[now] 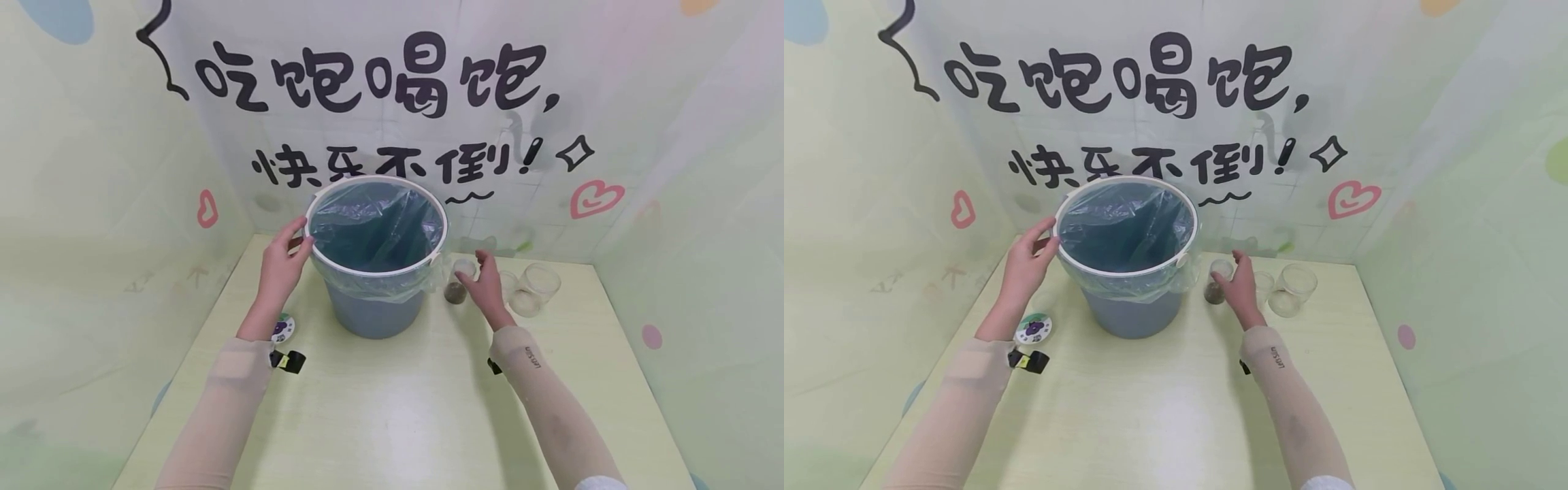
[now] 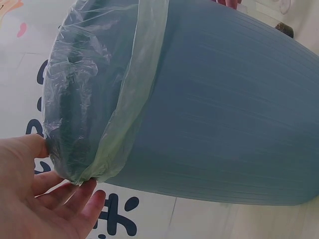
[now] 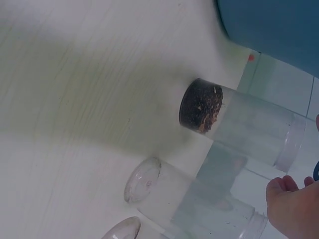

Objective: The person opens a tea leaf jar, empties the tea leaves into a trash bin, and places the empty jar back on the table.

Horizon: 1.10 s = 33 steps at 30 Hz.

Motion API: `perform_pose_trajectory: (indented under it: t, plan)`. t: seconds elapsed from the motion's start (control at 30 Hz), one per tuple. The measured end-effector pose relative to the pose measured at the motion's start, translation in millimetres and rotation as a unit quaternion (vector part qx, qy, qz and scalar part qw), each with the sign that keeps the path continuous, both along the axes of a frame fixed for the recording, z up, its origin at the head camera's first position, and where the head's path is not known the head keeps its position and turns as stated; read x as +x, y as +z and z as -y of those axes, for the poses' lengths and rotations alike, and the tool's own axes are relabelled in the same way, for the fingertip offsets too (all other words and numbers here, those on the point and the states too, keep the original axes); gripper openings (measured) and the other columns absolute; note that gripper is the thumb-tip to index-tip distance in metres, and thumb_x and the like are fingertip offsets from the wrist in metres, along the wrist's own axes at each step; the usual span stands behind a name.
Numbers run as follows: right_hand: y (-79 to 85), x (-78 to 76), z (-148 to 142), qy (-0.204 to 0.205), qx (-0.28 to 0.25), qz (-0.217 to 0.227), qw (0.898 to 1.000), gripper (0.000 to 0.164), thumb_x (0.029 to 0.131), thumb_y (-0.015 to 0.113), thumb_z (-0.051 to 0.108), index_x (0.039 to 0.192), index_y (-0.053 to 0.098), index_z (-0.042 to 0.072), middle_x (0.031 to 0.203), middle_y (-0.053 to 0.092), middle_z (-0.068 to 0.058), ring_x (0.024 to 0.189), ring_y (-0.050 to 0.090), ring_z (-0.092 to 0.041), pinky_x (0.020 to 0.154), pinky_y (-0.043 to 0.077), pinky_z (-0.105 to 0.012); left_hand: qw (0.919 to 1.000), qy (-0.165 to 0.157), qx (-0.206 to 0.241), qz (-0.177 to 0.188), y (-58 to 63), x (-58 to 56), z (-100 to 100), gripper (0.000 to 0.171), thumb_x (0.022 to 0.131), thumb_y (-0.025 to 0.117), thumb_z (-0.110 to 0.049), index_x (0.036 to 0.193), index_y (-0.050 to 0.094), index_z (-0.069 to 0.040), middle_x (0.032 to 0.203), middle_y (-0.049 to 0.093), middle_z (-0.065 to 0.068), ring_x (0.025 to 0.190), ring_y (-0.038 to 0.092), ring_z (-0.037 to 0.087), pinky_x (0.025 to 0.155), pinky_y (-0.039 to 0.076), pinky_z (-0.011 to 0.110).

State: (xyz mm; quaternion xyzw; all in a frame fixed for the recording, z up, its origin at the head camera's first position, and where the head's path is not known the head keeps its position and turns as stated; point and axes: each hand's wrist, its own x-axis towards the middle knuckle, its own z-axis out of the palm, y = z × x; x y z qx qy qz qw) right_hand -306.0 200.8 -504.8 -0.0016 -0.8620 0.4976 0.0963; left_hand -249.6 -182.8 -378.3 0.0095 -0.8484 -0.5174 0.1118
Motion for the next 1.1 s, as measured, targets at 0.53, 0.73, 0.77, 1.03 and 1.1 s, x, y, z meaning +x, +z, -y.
perform_pose_trajectory:
  t: [0.53,0.73,0.77,1.03,1.1]
  plan:
    - [-6.0,2.8,8,0.023,0.025,0.050,0.998,0.081,0.092,0.069,0.013,0.156,0.021,0.000,0.156,0.032,-0.029,0.143,0.035,-0.044,0.122,0.028,-0.054,1.0000,0.004,0.001,0.002,-0.1,0.2,0,0.052,0.103,0.053,-0.023,0.152,0.042,-0.011,0.159,0.038,0.012,0.138,0.049,0.037,0.111,0.045,0.048]
    - [-11.4,3.7,7,0.018,0.036,0.062,0.997,0.074,0.095,0.065,0.016,0.154,0.024,-0.001,0.154,0.035,-0.029,0.140,0.039,-0.045,0.120,0.032,-0.055,1.0000,0.002,0.003,0.001,-0.6,0.4,0,0.051,0.103,0.053,-0.024,0.152,0.042,-0.011,0.159,0.039,0.012,0.138,0.049,0.037,0.111,0.045,0.049]
    - [-12.5,3.8,7,0.018,0.036,0.063,0.997,0.073,0.095,0.065,0.017,0.154,0.024,-0.001,0.154,0.035,-0.029,0.140,0.039,-0.045,0.119,0.033,-0.055,1.0000,0.001,0.002,0.000,-0.7,0.3,0,0.051,0.103,0.054,-0.024,0.151,0.043,-0.011,0.159,0.039,0.012,0.138,0.049,0.037,0.111,0.045,0.049]
    - [-18.1,3.5,7,0.015,0.030,0.075,0.997,0.074,0.097,0.062,0.019,0.155,0.020,0.000,0.155,0.034,-0.030,0.135,0.044,-0.046,0.115,0.037,-0.055,1.0000,0.001,0.004,0.000,-1.7,-0.2,1,0.052,0.103,0.053,-0.024,0.152,0.042,-0.011,0.160,0.038,0.011,0.138,0.049,0.036,0.112,0.045,0.048]
    - [-18.3,3.6,7,0.011,0.029,0.085,0.996,0.075,0.097,0.063,0.019,0.155,0.019,-0.001,0.154,0.034,-0.032,0.137,0.042,-0.047,0.117,0.036,-0.056,1.0000,0.000,0.004,0.000,-1.7,-0.3,1,0.052,0.103,0.053,-0.024,0.152,0.042,-0.012,0.160,0.038,0.011,0.138,0.049,0.036,0.112,0.045,0.048]
